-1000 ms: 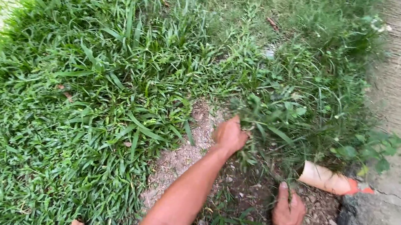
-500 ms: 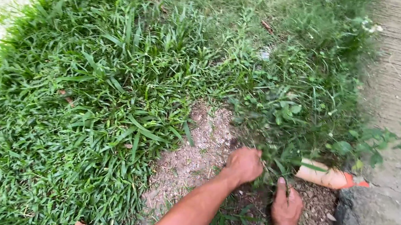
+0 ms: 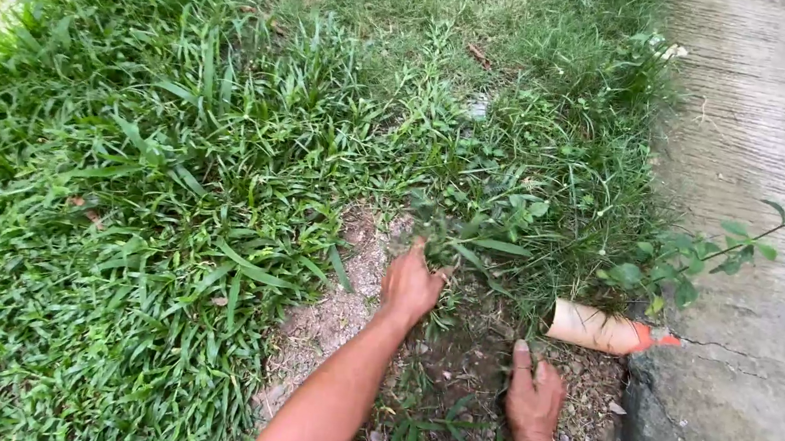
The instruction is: The person pulls out weeds and grass from the soil by hand.
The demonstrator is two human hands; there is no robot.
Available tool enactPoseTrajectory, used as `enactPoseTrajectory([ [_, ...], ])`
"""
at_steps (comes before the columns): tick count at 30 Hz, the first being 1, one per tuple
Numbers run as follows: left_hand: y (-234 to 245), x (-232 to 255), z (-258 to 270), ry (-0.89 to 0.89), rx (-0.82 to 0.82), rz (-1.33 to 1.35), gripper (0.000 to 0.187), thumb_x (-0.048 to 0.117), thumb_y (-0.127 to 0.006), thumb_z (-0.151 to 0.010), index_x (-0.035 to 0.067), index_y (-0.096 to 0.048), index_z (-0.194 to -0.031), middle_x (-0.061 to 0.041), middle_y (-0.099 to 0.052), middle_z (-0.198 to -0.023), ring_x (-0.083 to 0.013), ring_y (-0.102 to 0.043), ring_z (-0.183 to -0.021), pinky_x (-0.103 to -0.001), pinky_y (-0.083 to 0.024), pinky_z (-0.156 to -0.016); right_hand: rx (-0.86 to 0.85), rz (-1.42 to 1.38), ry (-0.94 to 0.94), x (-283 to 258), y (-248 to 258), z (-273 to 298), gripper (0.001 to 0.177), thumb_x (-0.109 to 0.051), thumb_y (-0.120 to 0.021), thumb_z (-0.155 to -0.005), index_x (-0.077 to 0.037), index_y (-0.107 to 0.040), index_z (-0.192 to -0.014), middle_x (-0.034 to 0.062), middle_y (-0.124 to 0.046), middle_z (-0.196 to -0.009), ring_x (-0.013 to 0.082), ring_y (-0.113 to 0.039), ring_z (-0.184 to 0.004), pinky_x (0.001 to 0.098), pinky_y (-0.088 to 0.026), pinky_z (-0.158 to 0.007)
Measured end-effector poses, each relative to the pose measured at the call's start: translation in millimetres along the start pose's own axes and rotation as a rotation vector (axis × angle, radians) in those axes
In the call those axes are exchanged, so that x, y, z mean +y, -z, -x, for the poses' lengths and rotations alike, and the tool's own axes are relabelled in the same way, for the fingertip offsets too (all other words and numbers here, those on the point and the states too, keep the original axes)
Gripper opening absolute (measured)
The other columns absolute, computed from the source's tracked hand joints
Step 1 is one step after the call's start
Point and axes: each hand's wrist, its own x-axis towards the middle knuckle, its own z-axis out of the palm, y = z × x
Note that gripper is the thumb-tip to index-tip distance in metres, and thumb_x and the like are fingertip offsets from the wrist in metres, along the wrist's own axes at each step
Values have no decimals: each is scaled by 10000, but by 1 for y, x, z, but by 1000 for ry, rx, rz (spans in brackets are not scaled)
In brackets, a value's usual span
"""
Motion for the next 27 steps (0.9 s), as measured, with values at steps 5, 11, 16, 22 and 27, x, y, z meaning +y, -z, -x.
enactPoseTrajectory([
  [5, -36, -2, -10, -129, -164, -111, 469, 100, -612, -820, 127, -653, -1286, -224, -714, -1003, -412, -710, -910, -529, -560, -861, -38, -82, -43, -24, 9, 4, 437, -417, -579, -985, -7, -685, -873, 132, -604, -643, 251, -544, -618, 421, -457, -634],
  [11, -52, -3, 23, -212, -376, -261, 225, 120, -609, -830, 80, -713, -1026, -198, -716, -941, -382, -711, -903, -493, -571, -862, -77, -90, -126, -20, 5, 4, 475, -436, -579, -1002, -4, -683, -832, 116, -612, -645, 242, -549, -620, 411, -455, -630],
  [16, -44, 3, 61, -290, -571, -277, 151, 161, -603, -878, 112, -714, -968, -146, -712, -811, -298, -718, -735, -441, -593, -732, -66, -90, -171, -2, -1, 1, 486, -461, -567, -1002, -23, -695, -836, 93, -617, -662, 221, -565, -635, 406, -454, -612],
  [22, -20, 15, 18, -243, -112, -6, 287, 297, -682, -912, 190, -703, -1177, -123, -713, -844, -324, -699, -751, -483, -566, -686, -19, -93, -130, -7, 1, 0, 494, -454, -616, -987, -9, -668, -779, 98, -598, -626, 219, -523, -616, 390, -442, -606],
  [27, -59, 6, -24, -274, -119, -91, 538, 267, -707, -865, 154, -590, -1378, -211, -716, -1050, -420, -689, -949, -508, -547, -851, -71, -122, -139, -11, 2, 2, 496, -427, -590, -997, -25, -617, -708, 110, -538, -602, 216, -477, -578, 417, -395, -558],
])
